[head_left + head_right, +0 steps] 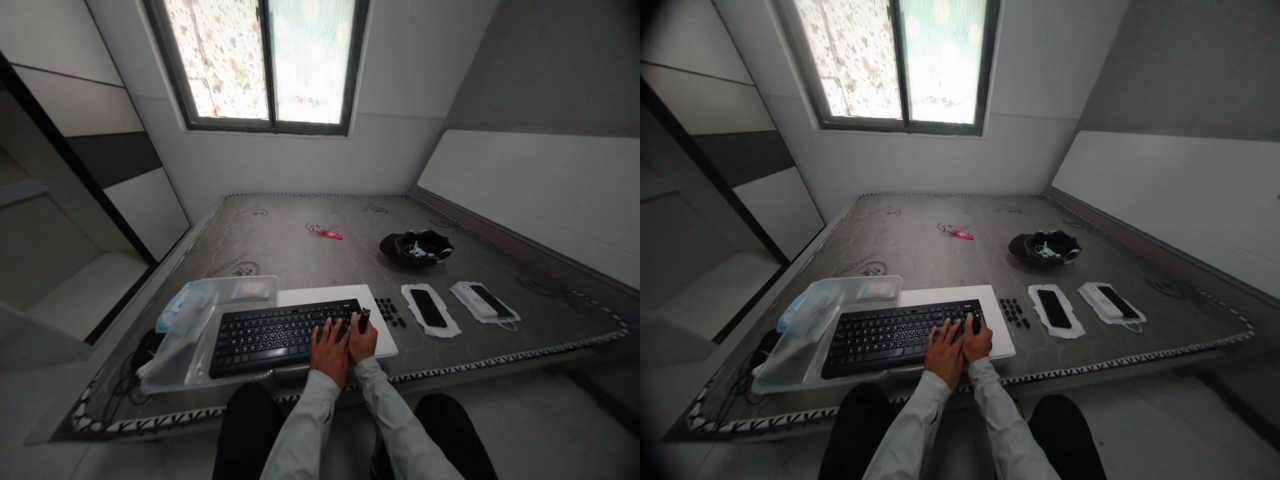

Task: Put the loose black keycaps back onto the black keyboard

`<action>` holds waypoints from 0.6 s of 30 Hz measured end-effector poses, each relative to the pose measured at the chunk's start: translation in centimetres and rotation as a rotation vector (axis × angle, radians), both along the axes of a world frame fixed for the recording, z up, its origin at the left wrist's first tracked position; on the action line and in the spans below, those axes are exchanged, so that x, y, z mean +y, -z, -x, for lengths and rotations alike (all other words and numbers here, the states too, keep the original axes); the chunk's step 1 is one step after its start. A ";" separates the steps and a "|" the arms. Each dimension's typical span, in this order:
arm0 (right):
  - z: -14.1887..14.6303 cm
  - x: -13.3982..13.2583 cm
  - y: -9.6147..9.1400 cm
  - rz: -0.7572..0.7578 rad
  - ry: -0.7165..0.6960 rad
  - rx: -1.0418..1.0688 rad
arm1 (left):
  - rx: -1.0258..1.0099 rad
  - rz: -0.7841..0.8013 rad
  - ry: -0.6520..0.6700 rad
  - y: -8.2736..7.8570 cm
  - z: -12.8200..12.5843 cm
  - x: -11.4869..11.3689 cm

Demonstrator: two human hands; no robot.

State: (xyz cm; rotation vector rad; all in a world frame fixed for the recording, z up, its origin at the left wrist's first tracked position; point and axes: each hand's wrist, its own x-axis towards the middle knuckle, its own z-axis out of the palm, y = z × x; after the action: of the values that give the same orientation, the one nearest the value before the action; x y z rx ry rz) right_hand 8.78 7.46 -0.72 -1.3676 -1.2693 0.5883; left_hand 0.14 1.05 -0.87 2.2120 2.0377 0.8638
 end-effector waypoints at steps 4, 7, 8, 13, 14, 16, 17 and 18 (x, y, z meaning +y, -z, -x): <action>-0.1 -0.2 0.3 -0.026 -0.036 -0.021 | -0.004 0.032 -0.012 0.3 0.0 0.2; -0.3 -0.3 0.7 -0.060 -0.048 -0.063 | -0.014 0.025 -0.016 0.5 -0.1 0.2; -0.4 -0.3 0.8 -0.065 -0.052 -0.073 | -0.012 0.020 -0.017 0.5 -0.1 0.2; -0.5 0.0 0.6 -0.030 -0.087 -0.047 | 0.005 0.003 -0.029 0.5 0.0 0.1; -0.4 0.1 0.4 -0.012 -0.084 -0.034 | 0.007 0.002 -0.032 0.5 0.0 0.1; -0.3 0.6 0.0 0.025 -0.051 0.008 | 0.010 -0.001 -0.040 0.4 -0.1 0.1; -0.2 0.9 -0.2 0.042 -0.026 0.043 | 0.009 0.000 -0.045 0.4 -0.2 0.1; -0.2 1.2 -0.3 0.059 -0.002 0.091 | 0.007 0.000 -0.051 0.3 -0.3 0.1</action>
State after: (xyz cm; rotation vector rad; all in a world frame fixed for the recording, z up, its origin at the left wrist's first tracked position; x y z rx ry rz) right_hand 8.94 8.69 -0.39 -1.3725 -1.1885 0.6862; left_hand 0.39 1.13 -1.19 2.1749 2.1055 0.8614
